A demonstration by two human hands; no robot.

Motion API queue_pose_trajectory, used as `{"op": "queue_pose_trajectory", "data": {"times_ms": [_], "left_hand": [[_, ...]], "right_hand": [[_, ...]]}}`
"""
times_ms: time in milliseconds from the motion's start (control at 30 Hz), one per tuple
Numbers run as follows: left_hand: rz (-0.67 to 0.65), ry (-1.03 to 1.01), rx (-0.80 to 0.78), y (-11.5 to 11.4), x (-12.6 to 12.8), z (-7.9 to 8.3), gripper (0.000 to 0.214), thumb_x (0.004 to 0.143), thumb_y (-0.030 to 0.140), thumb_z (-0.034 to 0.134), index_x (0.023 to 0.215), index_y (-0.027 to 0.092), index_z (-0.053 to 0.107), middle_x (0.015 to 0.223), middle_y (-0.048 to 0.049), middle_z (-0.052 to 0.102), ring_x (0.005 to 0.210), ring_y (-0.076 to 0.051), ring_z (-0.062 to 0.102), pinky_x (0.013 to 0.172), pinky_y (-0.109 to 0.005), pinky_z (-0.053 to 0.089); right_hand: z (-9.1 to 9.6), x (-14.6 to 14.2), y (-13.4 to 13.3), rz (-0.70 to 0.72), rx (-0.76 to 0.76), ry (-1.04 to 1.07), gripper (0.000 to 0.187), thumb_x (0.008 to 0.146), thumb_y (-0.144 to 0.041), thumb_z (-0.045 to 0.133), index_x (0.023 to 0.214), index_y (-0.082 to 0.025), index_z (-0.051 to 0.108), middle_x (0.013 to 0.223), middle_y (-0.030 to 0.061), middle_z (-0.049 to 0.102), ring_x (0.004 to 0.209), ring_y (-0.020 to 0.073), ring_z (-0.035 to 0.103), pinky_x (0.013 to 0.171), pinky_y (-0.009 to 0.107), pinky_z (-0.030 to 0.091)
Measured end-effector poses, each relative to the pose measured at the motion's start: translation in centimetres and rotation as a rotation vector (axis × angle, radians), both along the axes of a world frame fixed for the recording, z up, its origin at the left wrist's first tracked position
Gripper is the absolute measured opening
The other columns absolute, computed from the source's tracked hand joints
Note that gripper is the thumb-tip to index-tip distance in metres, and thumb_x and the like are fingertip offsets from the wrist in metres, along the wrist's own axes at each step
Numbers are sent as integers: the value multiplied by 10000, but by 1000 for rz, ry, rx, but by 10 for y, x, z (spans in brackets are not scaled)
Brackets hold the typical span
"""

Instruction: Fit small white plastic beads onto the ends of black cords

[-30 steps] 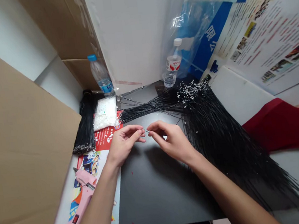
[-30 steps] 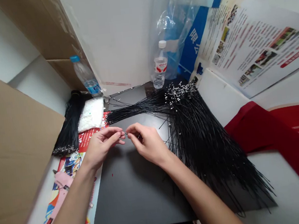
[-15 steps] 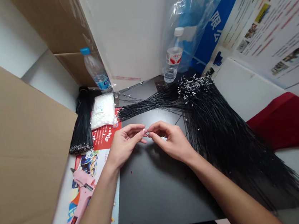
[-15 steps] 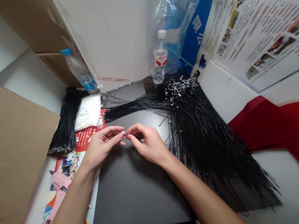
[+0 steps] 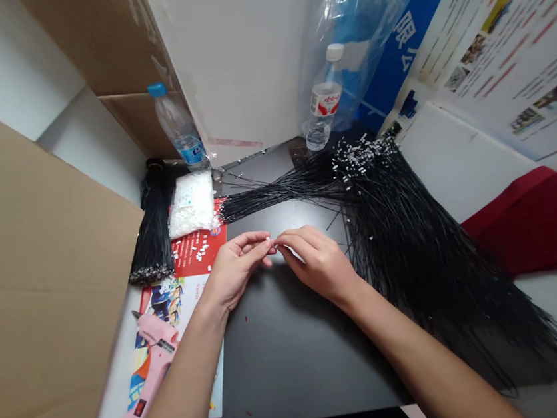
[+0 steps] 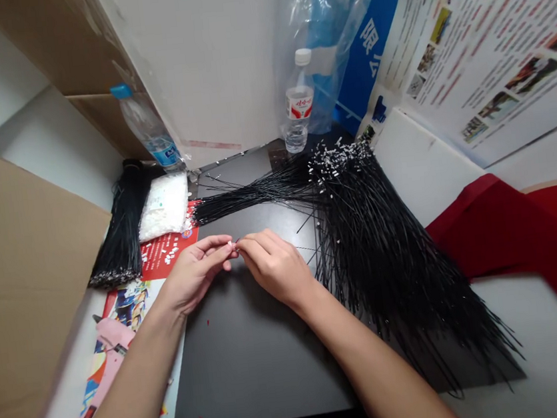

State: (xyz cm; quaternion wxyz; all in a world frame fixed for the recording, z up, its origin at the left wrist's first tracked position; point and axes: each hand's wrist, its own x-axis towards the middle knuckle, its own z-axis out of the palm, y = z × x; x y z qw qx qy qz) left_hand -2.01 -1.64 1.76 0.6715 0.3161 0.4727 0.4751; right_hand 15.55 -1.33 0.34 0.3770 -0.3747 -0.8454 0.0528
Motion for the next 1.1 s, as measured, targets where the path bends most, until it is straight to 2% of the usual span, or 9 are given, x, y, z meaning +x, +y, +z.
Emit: {"op": "queue_pose_trajectory", "data": {"times_ms": [100,200,467,567,667,767,1100], "left_hand": [[-3,-15,2,0,0,-1,322,617,251,883,856,120,712,730,-39,724,605,-87,615,544,-186,452],[-20,29,42,0,-2,-3,290,657,260,862,874,130,720,774,-52,730,653,-115,632,536,-202,436],[-82,145,95,-1,0,-5,252,707,322,826,873,156,737,840,-54,755,601,-111,616,597,-245,455],[-75,186,99,-1,-1,-3,244,700,317,822,858,152,735,814,-26,731,547,-85,578,592,-242,441],[-76,200,98,-1,-1,-1,250,693,315,822,854,150,728,774,0,697,531,-75,564,573,-233,422],[-99,186,94,-2,0,0,258,697,324,817,856,148,715,759,0,690,533,-80,565,572,-235,426],[-131,134,74,-1,-1,-2,265,716,329,810,879,153,697,764,-11,697,564,-96,592,601,-245,454]], "right_hand": [[1,0,1,-12,-21,-60,203,981,-174,493,961,-192,694,956,72,754,832,183,655,802,316,521],[4,0,-1,-28,-107,31,186,970,-197,513,944,-200,697,908,68,750,811,177,659,792,313,520],[11,-2,-5,-85,-556,360,120,874,-223,606,825,-173,703,755,20,713,616,111,594,568,226,447],[8,-2,-3,-59,-706,438,128,850,-254,624,824,-160,707,741,20,708,616,110,605,564,216,454],[7,-3,-2,-35,-793,501,153,840,-283,632,823,-149,703,758,32,714,631,115,617,583,219,475],[6,-3,-2,-25,-793,512,148,839,-283,633,817,-153,699,749,29,712,628,114,616,582,219,474],[6,-3,-5,-54,-599,390,93,856,-211,634,818,-182,714,790,20,738,645,114,616,588,228,459]]}}
